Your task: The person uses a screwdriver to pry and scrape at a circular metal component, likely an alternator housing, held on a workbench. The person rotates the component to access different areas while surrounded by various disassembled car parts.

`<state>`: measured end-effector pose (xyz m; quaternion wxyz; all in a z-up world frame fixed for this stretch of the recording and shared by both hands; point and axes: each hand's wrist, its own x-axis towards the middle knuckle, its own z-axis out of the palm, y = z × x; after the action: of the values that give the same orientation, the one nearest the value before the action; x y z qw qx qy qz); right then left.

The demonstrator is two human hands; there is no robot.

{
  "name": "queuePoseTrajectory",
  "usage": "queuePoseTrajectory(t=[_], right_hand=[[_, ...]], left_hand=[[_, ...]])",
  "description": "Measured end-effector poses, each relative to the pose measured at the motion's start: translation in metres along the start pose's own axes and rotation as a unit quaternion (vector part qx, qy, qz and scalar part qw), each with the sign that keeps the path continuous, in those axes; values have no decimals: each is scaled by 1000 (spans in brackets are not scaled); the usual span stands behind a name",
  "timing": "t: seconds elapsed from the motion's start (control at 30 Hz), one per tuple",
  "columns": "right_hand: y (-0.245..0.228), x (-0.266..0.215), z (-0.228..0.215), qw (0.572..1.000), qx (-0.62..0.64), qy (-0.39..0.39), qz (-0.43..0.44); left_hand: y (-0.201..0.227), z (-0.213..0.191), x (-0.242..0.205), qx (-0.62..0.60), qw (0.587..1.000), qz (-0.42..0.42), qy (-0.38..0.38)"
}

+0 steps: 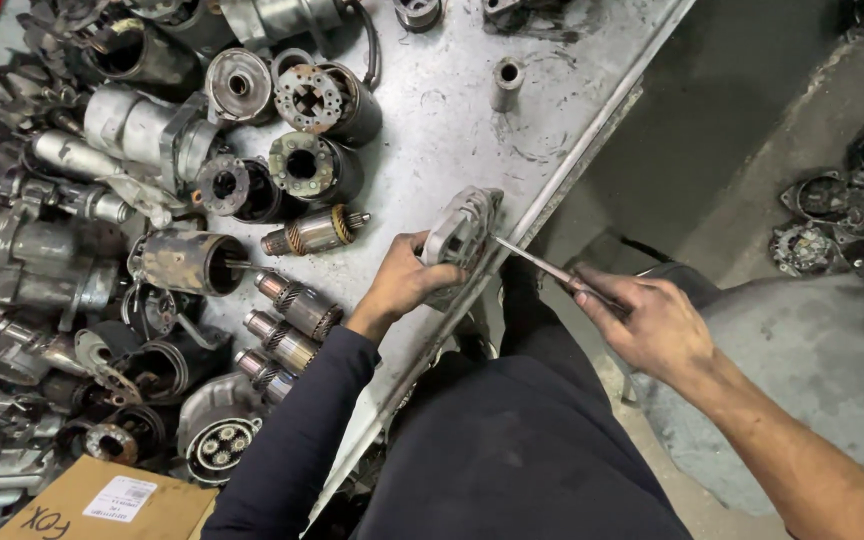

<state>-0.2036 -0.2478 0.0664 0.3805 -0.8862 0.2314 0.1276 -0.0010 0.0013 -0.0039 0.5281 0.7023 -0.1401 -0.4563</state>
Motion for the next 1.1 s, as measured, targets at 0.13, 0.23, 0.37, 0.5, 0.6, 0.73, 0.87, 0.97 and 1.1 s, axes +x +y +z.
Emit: queuePoseTrajectory(t=[0.13,0.23,0.37,0.5,0.6,0.73,0.87,0.97,1.1], right_hand=[[12,-4,9,999,6,16,-43],[6,-7,8,998,44,12,-40],[2,-8,9,989,-134,27,-51],[4,-7,8,965,-242,23,-97],[8,-2,7,949,-283,17,-140],[10,5,1,930,-326,10,-172],[-4,18,-1,986,-159,-55,10],[5,27,12,982,-7,-130,137],[26,39,22,954,111,-197,195]], left_hand=[[6,2,-2,-7,1000,-22,8],[8,2,-3,14,999,-36,18],[7,-1,-1,66,997,-34,1],[14,-5,-3,134,990,1,-42],[19,-5,-3,140,988,-36,-56],[24,-6,0,130,989,-20,-65],[12,-7,1,140,989,-19,-52],[11,-10,1,103,993,14,-50],[17,-13,-4,126,990,-27,-49]])
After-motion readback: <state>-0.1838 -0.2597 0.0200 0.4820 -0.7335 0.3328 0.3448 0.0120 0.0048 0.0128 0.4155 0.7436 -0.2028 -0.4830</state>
